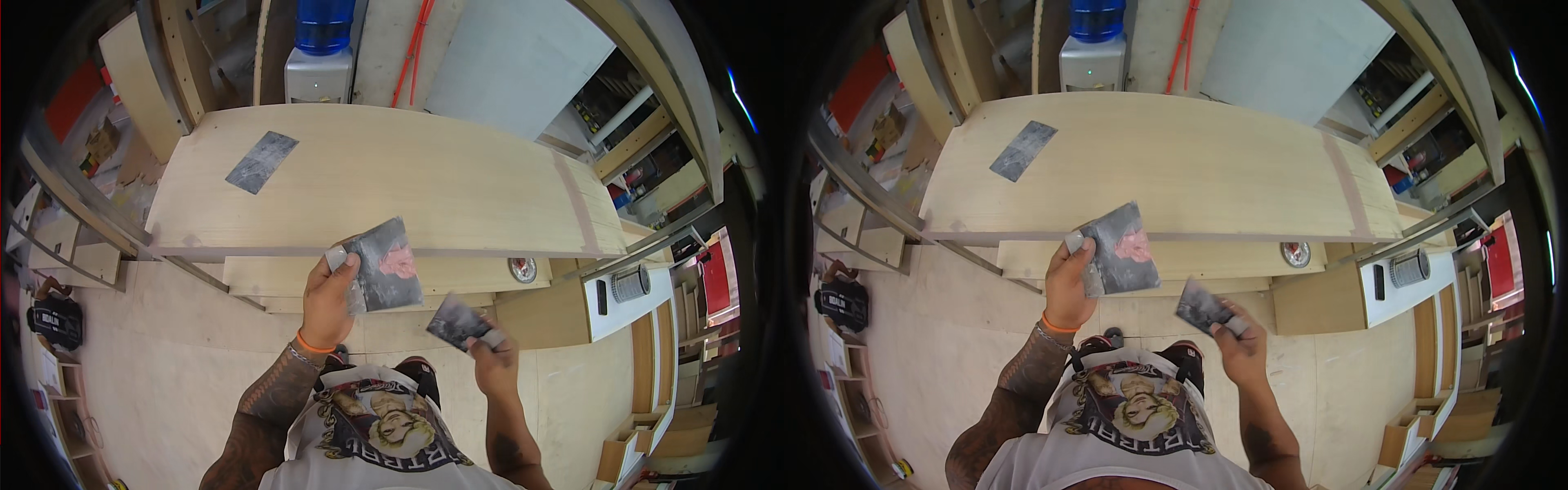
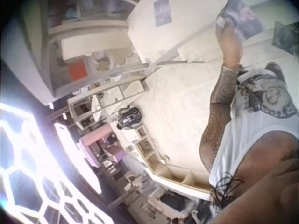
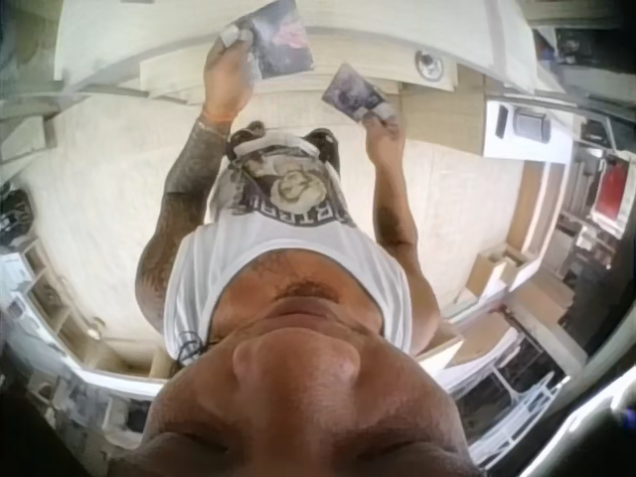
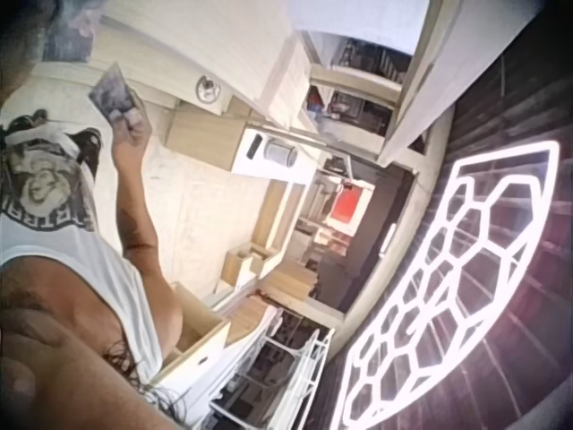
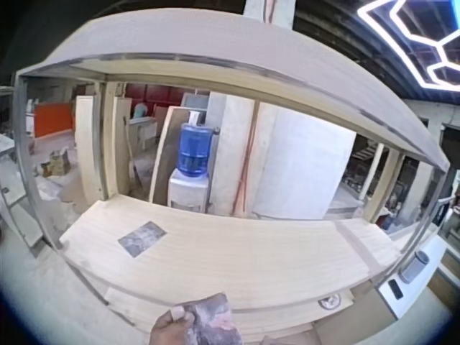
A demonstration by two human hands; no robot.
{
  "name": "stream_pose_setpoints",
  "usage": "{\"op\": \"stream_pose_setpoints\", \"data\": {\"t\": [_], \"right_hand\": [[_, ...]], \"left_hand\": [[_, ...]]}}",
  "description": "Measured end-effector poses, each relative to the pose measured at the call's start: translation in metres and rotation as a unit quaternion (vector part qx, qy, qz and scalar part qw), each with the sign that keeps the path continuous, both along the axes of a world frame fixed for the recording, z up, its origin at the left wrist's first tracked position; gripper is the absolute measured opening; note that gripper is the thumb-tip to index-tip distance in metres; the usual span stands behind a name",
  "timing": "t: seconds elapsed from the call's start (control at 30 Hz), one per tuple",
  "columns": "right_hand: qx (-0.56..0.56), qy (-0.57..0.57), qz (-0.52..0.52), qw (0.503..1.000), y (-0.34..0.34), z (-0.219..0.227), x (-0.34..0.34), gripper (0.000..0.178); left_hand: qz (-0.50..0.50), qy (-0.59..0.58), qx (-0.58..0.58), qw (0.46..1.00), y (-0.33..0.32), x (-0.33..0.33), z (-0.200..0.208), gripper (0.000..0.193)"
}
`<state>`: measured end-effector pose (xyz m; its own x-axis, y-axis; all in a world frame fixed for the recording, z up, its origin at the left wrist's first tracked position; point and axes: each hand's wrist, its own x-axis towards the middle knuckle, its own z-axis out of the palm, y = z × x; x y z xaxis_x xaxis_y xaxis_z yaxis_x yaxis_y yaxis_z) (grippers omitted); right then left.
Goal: Sand the surface and edges of a wooden shelf unit using sandpaper and a sanding block.
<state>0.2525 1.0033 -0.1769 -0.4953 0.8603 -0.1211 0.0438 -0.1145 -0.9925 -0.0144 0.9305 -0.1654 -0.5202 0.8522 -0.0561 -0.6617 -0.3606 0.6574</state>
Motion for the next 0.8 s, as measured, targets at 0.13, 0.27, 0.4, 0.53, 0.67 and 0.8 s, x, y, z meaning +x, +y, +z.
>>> {"op": "stream_pose_setpoints", "data": {"t": [0.13,0.27,0.4,0.53,0.67,0.8], "right_hand": [[-0.212,0.275,-0.045,0.937,-0.022,0.022,-0.046,0.046],[-0.253,0.264,-0.070,0.928,-0.024,0.016,-0.068,0.047],[-0.234,0.271,-0.087,0.930,-0.023,0.017,-0.067,0.038],[-0.165,0.272,-0.086,0.944,-0.024,0.027,-0.059,0.037],[0.356,0.181,-0.043,0.916,-0.021,0.045,-0.051,0.039],[0.627,-0.006,0.093,0.774,-0.010,0.041,-0.052,0.046]], "left_hand": [[0.013,0.222,0.019,0.975,-0.002,0.001,-0.006,0.041],[-0.013,0.356,-0.009,0.934,-0.006,0.004,0.008,0.045],[-0.172,0.475,-0.059,0.861,-0.001,-0.012,0.024,0.049],[-0.201,0.555,0.009,0.807,0.005,-0.014,0.013,0.049],[-0.226,0.045,-0.093,0.969,0.005,-0.003,-0.010,0.044],[-0.321,-0.191,-0.065,0.925,0.004,0.005,-0.006,0.037]]}}
